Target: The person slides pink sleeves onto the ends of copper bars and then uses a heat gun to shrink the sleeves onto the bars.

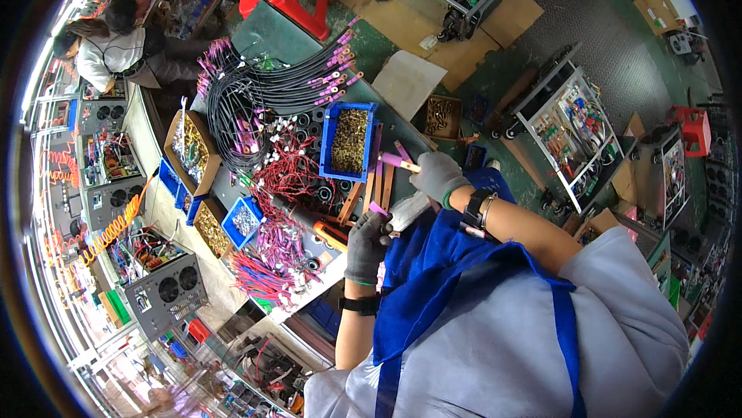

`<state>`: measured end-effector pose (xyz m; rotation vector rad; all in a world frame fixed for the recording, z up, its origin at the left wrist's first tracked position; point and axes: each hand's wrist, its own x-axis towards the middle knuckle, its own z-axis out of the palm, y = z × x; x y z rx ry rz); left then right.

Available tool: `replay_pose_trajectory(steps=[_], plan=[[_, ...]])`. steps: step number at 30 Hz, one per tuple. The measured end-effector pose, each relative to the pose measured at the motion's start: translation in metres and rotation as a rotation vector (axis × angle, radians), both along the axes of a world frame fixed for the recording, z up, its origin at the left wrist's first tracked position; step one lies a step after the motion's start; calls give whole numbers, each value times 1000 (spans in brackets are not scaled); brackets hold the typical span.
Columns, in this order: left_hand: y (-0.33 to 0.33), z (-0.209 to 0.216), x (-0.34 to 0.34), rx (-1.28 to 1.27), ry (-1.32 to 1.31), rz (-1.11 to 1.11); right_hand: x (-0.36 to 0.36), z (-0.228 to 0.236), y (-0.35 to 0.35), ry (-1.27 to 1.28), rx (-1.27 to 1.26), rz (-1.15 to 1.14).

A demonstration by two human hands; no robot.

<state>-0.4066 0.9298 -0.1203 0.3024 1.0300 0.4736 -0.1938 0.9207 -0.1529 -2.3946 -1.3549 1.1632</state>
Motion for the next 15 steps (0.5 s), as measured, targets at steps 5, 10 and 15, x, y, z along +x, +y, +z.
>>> replay_pose_trajectory(steps=[5, 10, 15], plan=[[3, 4, 0, 39, 37, 8, 0, 5, -4, -128, 135, 8], [5, 6, -3, 22, 6, -1, -6, 3, -3, -214, 148, 48], [6, 9, -2, 121, -3, -2, 6, 2, 1, -83, 160, -49]])
